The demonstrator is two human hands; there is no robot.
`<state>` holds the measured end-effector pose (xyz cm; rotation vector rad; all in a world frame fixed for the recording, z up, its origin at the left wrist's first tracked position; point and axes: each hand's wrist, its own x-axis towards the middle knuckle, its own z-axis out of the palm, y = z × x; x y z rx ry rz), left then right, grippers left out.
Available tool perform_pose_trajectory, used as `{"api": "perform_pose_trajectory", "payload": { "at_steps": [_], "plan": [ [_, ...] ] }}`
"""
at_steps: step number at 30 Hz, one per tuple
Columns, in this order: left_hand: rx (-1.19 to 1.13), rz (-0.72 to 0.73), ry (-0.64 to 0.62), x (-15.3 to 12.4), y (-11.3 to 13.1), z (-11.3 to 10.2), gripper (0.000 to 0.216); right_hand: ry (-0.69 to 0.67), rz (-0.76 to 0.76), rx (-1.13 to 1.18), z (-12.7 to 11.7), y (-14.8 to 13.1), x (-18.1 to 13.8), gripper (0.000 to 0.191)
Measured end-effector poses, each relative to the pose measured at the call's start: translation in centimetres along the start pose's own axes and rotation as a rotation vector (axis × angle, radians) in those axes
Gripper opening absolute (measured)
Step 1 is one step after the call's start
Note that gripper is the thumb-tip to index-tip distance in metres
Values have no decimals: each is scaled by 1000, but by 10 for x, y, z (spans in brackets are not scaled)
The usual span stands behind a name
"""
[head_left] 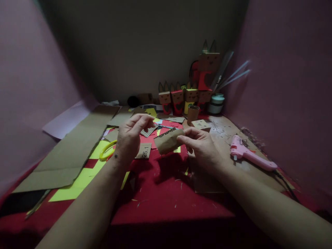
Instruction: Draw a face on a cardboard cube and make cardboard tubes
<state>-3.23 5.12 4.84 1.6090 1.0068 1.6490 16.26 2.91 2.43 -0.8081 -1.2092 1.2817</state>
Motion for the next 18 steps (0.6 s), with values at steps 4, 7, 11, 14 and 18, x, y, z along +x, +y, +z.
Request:
{"api": "perform_pose_trajectory", "payload": {
  "at_steps": [4,7,11,14,18],
  "plan": [
    [-119,-162,-65,4,-5,0,26,93,-35,44,-2,4,5,13],
    [37,-238,-242,1,-2,1,18,127,-54,53,-4,7,7,17],
    [143,-273,-409,-5,3,5,20,110,-32,85,-4,8,7,20],
    [60,-348,-440,-10,1,8,21,100,31,102,-4,7,6,23],
    [-177,-466,-508,-14,-5,13,33,98,39,140,-3,7,6,25]
  ]
}}
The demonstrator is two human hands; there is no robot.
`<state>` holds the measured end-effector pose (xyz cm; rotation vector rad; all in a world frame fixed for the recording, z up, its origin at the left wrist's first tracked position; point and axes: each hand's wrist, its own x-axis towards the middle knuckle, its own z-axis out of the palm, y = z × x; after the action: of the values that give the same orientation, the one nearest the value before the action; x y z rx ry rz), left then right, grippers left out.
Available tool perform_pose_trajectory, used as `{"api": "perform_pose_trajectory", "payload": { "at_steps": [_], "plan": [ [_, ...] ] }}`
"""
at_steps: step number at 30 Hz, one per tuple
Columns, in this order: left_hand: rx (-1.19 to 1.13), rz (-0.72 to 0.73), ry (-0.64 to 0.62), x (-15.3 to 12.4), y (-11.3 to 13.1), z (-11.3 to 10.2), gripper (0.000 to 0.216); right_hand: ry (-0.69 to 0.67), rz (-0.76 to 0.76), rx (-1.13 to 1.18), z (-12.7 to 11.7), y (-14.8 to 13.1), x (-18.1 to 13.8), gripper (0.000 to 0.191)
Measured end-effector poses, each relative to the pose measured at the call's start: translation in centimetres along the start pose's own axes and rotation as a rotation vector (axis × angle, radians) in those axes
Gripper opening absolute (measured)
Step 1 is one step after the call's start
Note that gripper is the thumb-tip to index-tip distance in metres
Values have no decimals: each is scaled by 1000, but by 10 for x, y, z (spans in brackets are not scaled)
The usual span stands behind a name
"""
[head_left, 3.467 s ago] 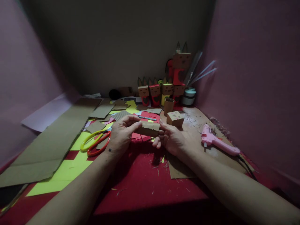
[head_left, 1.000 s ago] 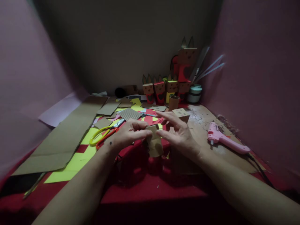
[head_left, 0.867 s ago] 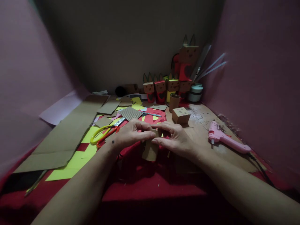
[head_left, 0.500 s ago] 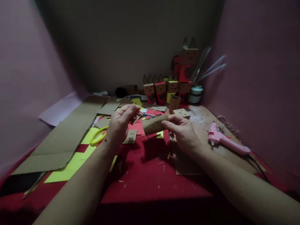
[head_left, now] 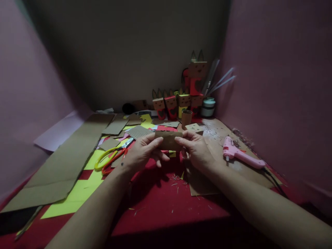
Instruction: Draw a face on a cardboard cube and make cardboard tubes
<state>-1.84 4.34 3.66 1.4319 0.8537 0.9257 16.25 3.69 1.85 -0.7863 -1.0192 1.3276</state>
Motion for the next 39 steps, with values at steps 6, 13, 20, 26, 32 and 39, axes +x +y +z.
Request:
{"api": "perform_pose_trajectory", "payload": {
  "at_steps": [6,13,20,26,32,39],
  "plan": [
    [-153,4,-31,3,-8,3,35,-38,9,9,-4,9,3,26],
    [-143,23,21,4,-7,1,35,-37,-69,-116,-12,-7,13,20],
    [-180,48,35,5,-8,0,31,-99,-108,-162,-10,-13,12,18],
    [-229,90,-22,4,-12,14,28,-237,-90,-103,-6,-3,5,24],
    [241,127,237,-21,8,-9,41,-274,98,101,-6,3,5,31],
    [1443,-300,357,-65,-11,-122,36,-304,240,98,-6,3,5,23]
  ]
}}
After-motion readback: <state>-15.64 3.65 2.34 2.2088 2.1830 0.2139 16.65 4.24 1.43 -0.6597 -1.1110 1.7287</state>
